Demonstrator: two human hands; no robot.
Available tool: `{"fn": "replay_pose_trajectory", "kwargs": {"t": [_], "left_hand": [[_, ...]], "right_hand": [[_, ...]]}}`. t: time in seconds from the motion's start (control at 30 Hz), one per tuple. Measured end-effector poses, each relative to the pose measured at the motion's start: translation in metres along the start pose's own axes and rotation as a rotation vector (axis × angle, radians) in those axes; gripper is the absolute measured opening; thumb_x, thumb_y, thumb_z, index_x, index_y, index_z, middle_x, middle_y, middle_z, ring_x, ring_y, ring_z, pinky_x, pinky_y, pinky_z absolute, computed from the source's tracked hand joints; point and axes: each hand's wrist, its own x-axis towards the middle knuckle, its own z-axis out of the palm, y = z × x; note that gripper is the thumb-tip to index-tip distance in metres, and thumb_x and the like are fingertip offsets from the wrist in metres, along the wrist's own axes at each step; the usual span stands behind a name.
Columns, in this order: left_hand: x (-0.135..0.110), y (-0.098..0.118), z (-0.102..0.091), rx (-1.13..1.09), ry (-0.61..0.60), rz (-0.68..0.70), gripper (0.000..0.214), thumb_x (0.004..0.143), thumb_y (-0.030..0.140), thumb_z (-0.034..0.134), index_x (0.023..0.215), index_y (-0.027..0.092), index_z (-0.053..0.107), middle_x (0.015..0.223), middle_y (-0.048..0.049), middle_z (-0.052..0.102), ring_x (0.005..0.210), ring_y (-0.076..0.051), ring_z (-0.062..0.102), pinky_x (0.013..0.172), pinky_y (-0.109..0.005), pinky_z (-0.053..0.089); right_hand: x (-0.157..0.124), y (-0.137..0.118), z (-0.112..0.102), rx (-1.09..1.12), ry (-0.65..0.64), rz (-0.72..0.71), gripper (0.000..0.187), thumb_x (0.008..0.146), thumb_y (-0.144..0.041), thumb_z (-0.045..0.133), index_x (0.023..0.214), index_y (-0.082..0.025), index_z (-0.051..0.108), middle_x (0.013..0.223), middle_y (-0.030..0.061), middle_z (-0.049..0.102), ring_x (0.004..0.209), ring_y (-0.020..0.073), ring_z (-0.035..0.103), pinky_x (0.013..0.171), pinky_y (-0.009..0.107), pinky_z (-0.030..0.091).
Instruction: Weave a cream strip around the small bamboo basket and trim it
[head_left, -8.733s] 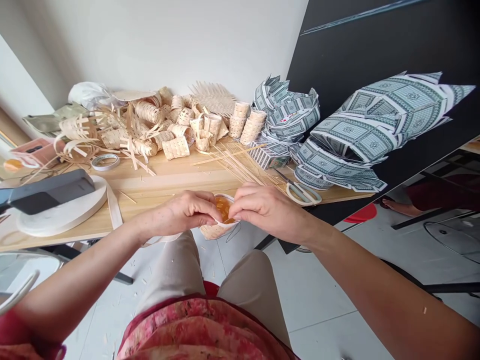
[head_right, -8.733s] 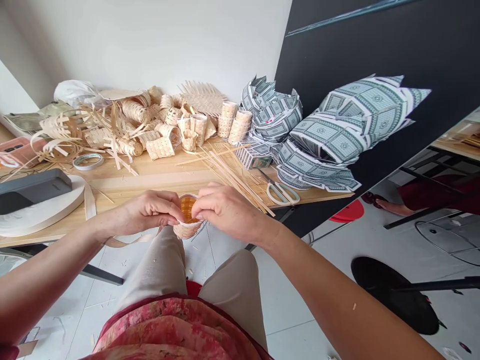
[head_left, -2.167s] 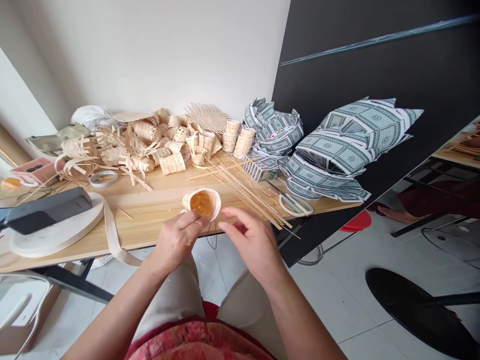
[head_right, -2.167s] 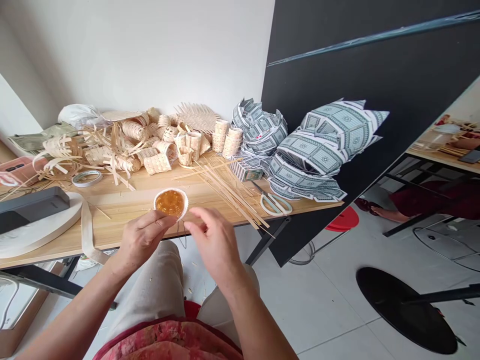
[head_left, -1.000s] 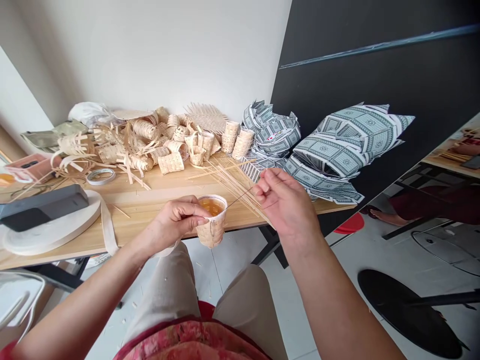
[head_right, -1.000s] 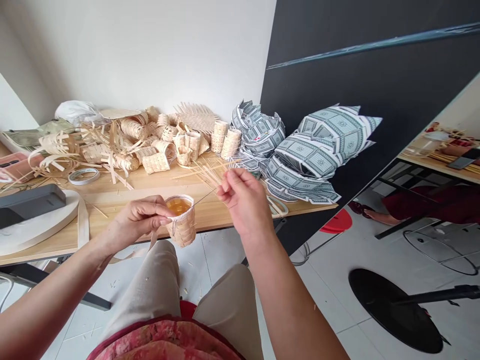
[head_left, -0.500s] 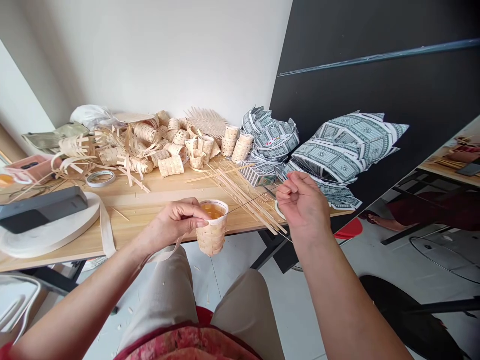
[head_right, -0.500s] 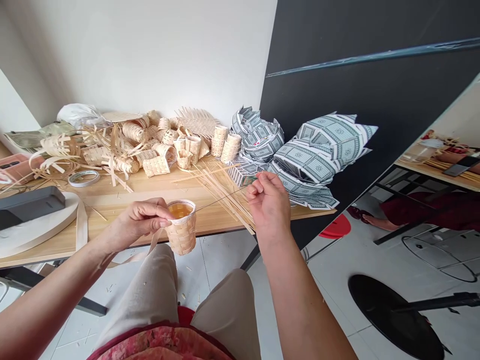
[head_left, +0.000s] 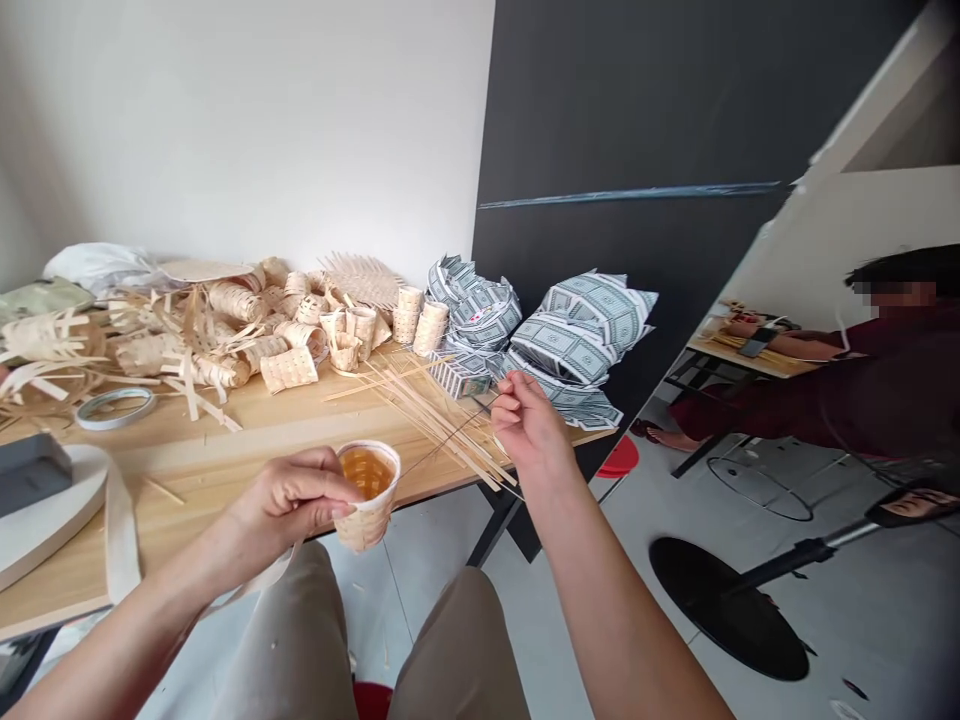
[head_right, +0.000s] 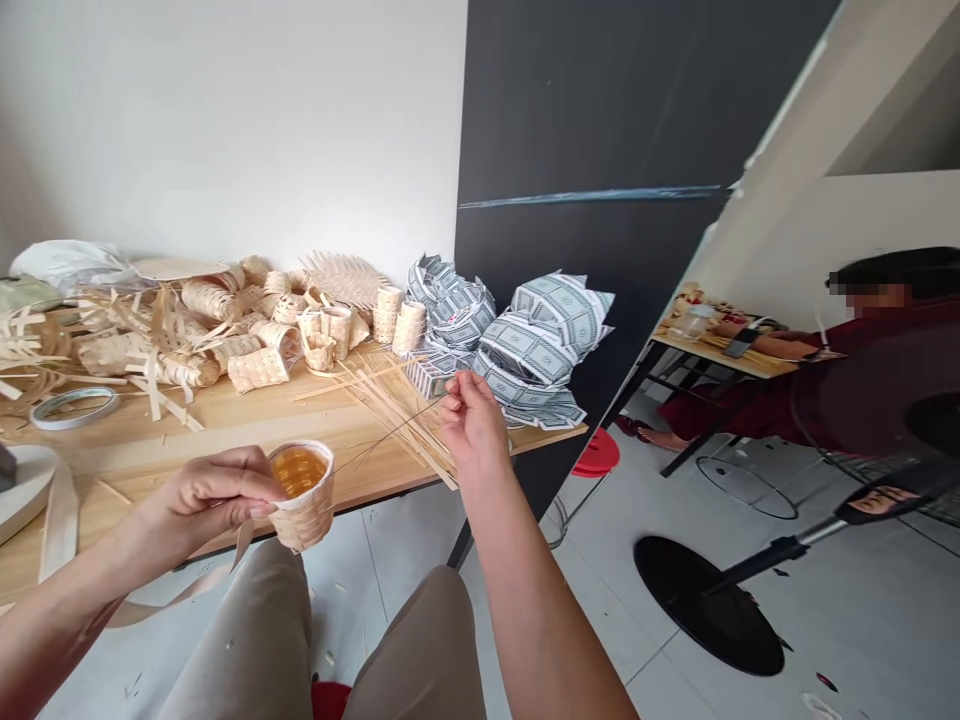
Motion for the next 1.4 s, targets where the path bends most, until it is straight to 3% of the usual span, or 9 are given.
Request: {"fn": "replay_pose_trajectory", "kwargs": {"t": [0.3,0.43,0.6,0.7,0.77,0.97,1.13,1.23,1.4], "left_hand": [[-0.001,-0.009,-0.001,0.025,0.024,0.092,0.018,0.084,0.024,0.053,0.081,0.019,0.07,0.061,-0.0016,0.057,0.054,-0.008,0.052,0.047,-0.015,0.042],[0.003,-0.006,-0.001,0.02,0.063,-0.022,0.018,0.082,0.025,0.057,0.077,0.016,0.071,0.058,-0.0016,0.057,0.051,-0.008,0.051,0.046,-0.016,0.04],[0.006,-0.002,0.011,-0.093,0.115,-0.267,0.008,0.074,0.019,0.059,0.077,0.013,0.064,0.068,-0.0017,0.061,0.06,-0.009,0.053,0.054,-0.017,0.042],[0.007,0.001,0.018,-0.167,0.122,-0.341,0.006,0.072,0.018,0.059,0.074,0.015,0.055,0.064,0.0022,0.055,0.053,-0.006,0.047,0.048,-0.015,0.038],[0.007,0.003,0.02,-0.214,0.108,-0.391,0.01,0.072,0.02,0.059,0.074,0.016,0.049,0.06,0.0047,0.052,0.047,-0.005,0.044,0.042,-0.014,0.034],[0.007,0.012,0.015,-0.386,-0.007,-0.527,0.017,0.074,0.027,0.058,0.085,0.017,0.049,0.064,0.0041,0.051,0.043,-0.006,0.049,0.035,-0.015,0.038],[-0.006,0.004,0.012,-0.093,0.219,-0.389,0.022,0.074,0.025,0.06,0.094,0.017,0.053,0.096,-0.003,0.054,0.054,-0.004,0.05,0.046,-0.016,0.041],[-0.014,-0.006,0.015,-0.019,0.27,-0.428,0.02,0.073,0.03,0.062,0.084,0.016,0.054,0.082,-0.0012,0.055,0.065,-0.008,0.051,0.049,-0.016,0.039],[-0.011,-0.01,0.017,-0.311,0.144,-0.558,0.023,0.067,0.033,0.066,0.069,0.013,0.056,0.068,0.0004,0.053,0.06,-0.008,0.047,0.049,-0.017,0.036]], "right_hand": [[0.004,-0.022,-0.004,-0.088,-0.027,-0.063,0.026,0.071,-0.026,0.068,0.068,-0.019,0.043,0.049,-0.0109,0.04,0.036,0.0005,0.034,0.034,0.008,0.027],[-0.016,-0.022,0.008,-0.163,-0.083,-0.067,0.024,0.069,-0.023,0.066,0.064,-0.019,0.044,0.046,-0.0115,0.031,0.035,0.0013,0.027,0.033,0.011,0.02],[-0.067,0.002,0.037,-0.82,-0.514,-0.057,0.011,0.068,-0.024,0.064,0.07,-0.016,0.058,0.05,-0.008,0.04,0.043,0.0038,0.03,0.039,0.017,0.023],[-0.087,0.017,0.048,-0.975,-0.776,0.007,0.011,0.073,-0.022,0.059,0.081,-0.016,0.064,0.049,-0.008,0.036,0.045,0.0052,0.029,0.042,0.019,0.022],[-0.091,0.022,0.05,-1.034,-0.839,-0.032,0.01,0.076,-0.021,0.056,0.07,-0.016,0.063,0.051,-0.0066,0.036,0.049,0.0059,0.029,0.045,0.021,0.021],[-0.083,0.022,0.044,-1.064,-0.866,-0.07,0.018,0.075,-0.014,0.052,0.058,-0.014,0.057,0.054,-0.004,0.046,0.056,0.0078,0.041,0.053,0.021,0.031],[-0.078,0.018,0.036,-0.967,-0.784,-0.001,0.014,0.073,-0.019,0.054,0.06,-0.014,0.059,0.054,-0.0035,0.046,0.052,0.0074,0.04,0.048,0.02,0.029],[-0.078,0.017,0.034,-0.954,-0.766,0.024,0.013,0.07,-0.019,0.055,0.059,-0.014,0.058,0.051,-0.0045,0.041,0.048,0.0061,0.034,0.045,0.02,0.026],[-0.08,0.015,0.035,-1.021,-0.774,-0.028,0.012,0.069,-0.017,0.054,0.057,-0.015,0.058,0.047,-0.0061,0.035,0.045,0.0049,0.027,0.043,0.02,0.022]]}}
